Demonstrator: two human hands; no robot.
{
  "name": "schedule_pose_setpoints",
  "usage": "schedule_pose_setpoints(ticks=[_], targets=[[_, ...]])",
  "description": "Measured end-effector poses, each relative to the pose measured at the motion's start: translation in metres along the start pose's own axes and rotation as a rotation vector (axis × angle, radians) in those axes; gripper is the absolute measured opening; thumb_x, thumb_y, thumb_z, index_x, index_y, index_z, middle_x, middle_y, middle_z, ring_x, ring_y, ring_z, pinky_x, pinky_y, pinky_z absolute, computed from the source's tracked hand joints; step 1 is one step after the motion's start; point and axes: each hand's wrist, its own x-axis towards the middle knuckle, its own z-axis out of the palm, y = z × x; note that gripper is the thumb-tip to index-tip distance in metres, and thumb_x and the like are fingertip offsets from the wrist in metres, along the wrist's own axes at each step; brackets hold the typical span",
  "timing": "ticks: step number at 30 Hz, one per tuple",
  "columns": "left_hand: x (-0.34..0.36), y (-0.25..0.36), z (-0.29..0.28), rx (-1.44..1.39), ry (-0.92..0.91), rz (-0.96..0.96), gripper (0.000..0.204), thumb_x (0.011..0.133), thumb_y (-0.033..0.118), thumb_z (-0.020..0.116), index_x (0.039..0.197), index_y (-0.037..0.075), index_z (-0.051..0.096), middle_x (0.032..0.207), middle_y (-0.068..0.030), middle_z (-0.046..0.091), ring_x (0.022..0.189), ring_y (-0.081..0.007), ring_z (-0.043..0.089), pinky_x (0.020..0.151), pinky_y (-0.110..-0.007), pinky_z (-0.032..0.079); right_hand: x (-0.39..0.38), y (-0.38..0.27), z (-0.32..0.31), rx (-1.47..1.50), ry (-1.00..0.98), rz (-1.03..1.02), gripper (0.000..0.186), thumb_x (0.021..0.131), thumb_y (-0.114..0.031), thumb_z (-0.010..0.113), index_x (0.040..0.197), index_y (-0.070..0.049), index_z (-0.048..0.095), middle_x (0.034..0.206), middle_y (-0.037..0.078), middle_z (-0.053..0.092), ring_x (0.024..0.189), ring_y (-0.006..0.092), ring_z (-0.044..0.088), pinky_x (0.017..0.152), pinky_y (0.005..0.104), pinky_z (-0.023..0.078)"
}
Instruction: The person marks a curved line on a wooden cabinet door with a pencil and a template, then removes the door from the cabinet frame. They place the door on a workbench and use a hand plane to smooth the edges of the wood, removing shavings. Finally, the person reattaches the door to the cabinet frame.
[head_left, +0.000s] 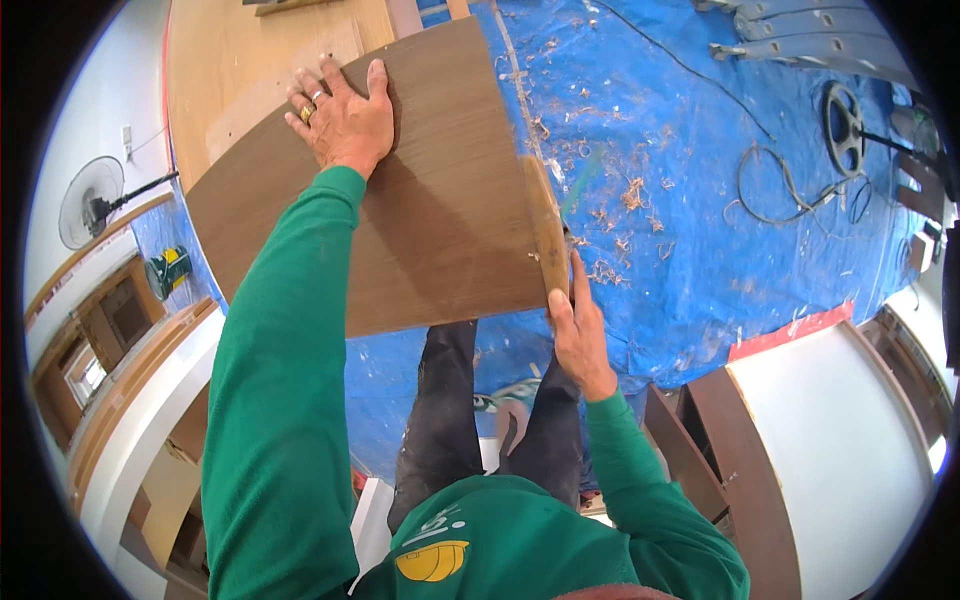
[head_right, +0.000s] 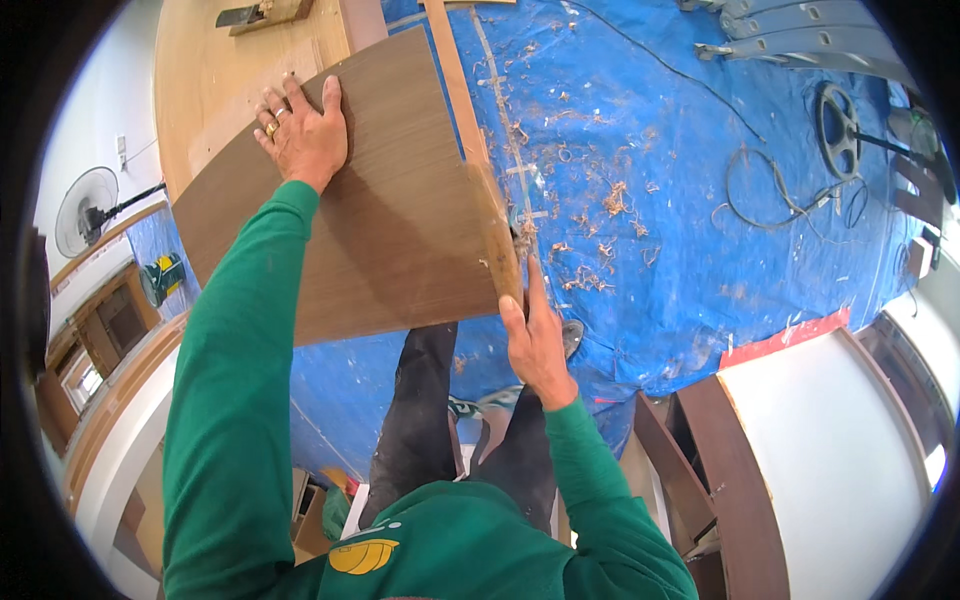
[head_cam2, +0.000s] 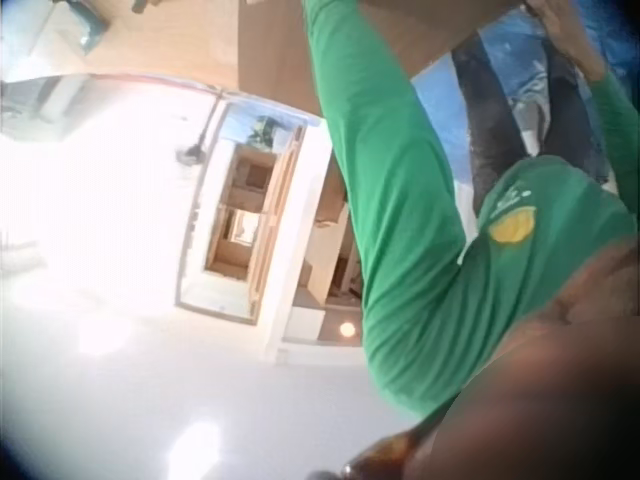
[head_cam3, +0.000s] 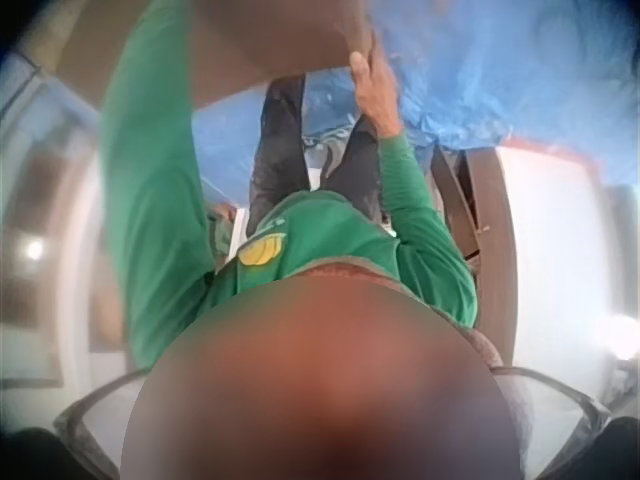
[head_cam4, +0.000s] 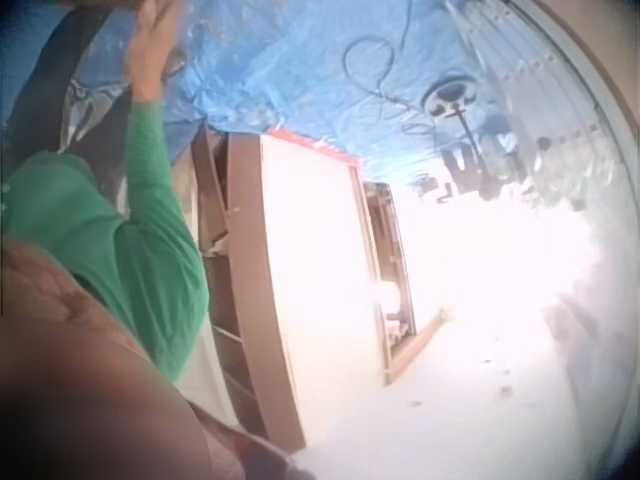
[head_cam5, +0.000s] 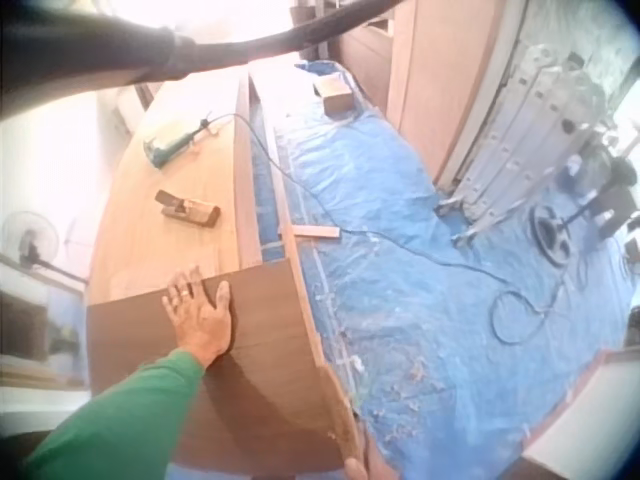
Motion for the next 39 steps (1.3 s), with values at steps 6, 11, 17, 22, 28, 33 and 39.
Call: schedule_pose_setpoints(ticks=[6, 11, 17, 22, 28, 33, 39], targets=[[-0.002, 0.0, 0.0, 0.009, 0.006, -0.004, 0.092, 0.106, 0.074, 0.029, 0.172, 0.01, 0.022, 0.177, -0.0249, 0.019, 0.165, -0.0443, 0.011, 0.133, -0.058, 0.006, 0.139, -0.077, 0.021, -0.006, 0.081, -0.232, 0.065, 0.112, -0.054, 0.045, 0.132, 0.005, 0.064, 0.108, 0.036, 0.07, 0.106, 0.0528, 0.067, 0.089, 0.0509, 0.052], [-0.004, 0.005, 0.003, 0.016, 0.011, 0.012, 0.092, 0.106, 0.075, 0.029, 0.172, 0.01, 0.022, 0.177, -0.0252, 0.018, 0.165, -0.0445, 0.01, 0.133, -0.058, 0.006, 0.262, -0.155, 0.025, -0.193, 0.129, -0.342, 0.082, 0.109, -0.066, 0.037, 0.12, 0.009, 0.068, 0.107, 0.039, 0.069, 0.107, 0.055, 0.067, 0.093, 0.0554, 0.051], [-0.005, 0.0, 0.005, 0.032, 0.024, 0.007, 0.093, 0.106, 0.074, 0.029, 0.172, 0.01, 0.023, 0.177, -0.0252, 0.019, 0.165, -0.045, 0.011, 0.133, -0.059, 0.006, 0.242, -0.126, 0.027, -0.242, 0.087, -0.311, 0.078, 0.11, -0.063, 0.039, 0.122, 0.009, 0.066, 0.108, 0.038, 0.07, 0.106, 0.0549, 0.067, 0.093, 0.0544, 0.052], [0.0, 0.001, 0.001, -0.017, 0.012, 0.013, 0.092, 0.106, 0.072, 0.033, 0.171, 0.008, 0.024, 0.177, -0.0261, 0.017, 0.164, -0.0462, 0.01, 0.133, -0.059, 0.004, 0.061, -0.072, 0.009, -0.112, 0.054, -0.17, 0.058, 0.113, -0.042, 0.048, 0.145, 0.005, 0.056, 0.122, 0.034, 0.069, 0.115, 0.0516, 0.066, 0.097, 0.0511, 0.052], [0.001, -0.001, 0.006, 0.016, 0.016, 0.007, 0.091, 0.106, 0.074, 0.029, 0.172, 0.01, 0.023, 0.177, -0.024, 0.018, 0.165, -0.0444, 0.012, 0.133, -0.058, 0.006, 0.005, -0.022, 0.0, -0.096, 0.0, 0.033, 0.057, 0.113, -0.039, 0.048, 0.148, 0.005, 0.055, 0.127, 0.033, 0.068, 0.116, 0.0496, 0.066, 0.099, 0.049, 0.051], [-0.002, -0.004, 0.001, 0.04, 0.029, 0.002, 0.092, 0.106, 0.074, 0.029, 0.172, 0.01, 0.022, 0.177, -0.0242, 0.018, 0.165, -0.0446, 0.011, 0.133, -0.058, 0.006, 0.117, -0.089, 0.016, -0.103, 0.048, -0.189, 0.063, 0.113, -0.049, 0.045, 0.14, 0.006, 0.06, 0.114, 0.034, 0.071, 0.107, 0.0514, 0.067, 0.092, 0.0512, 0.052], [-0.005, 0.005, 0.007, 0.006, 0.039, 0.034, 0.094, 0.105, 0.076, 0.031, 0.171, 0.01, 0.024, 0.176, -0.0255, 0.02, 0.164, -0.0462, 0.012, 0.132, -0.06, 0.006, 0.26, -0.155, 0.025, -0.196, 0.121, -0.38, 0.08, 0.109, -0.065, 0.036, 0.123, 0.008, 0.067, 0.113, 0.037, 0.07, 0.111, 0.0557, 0.065, 0.095, 0.0548, 0.051]])
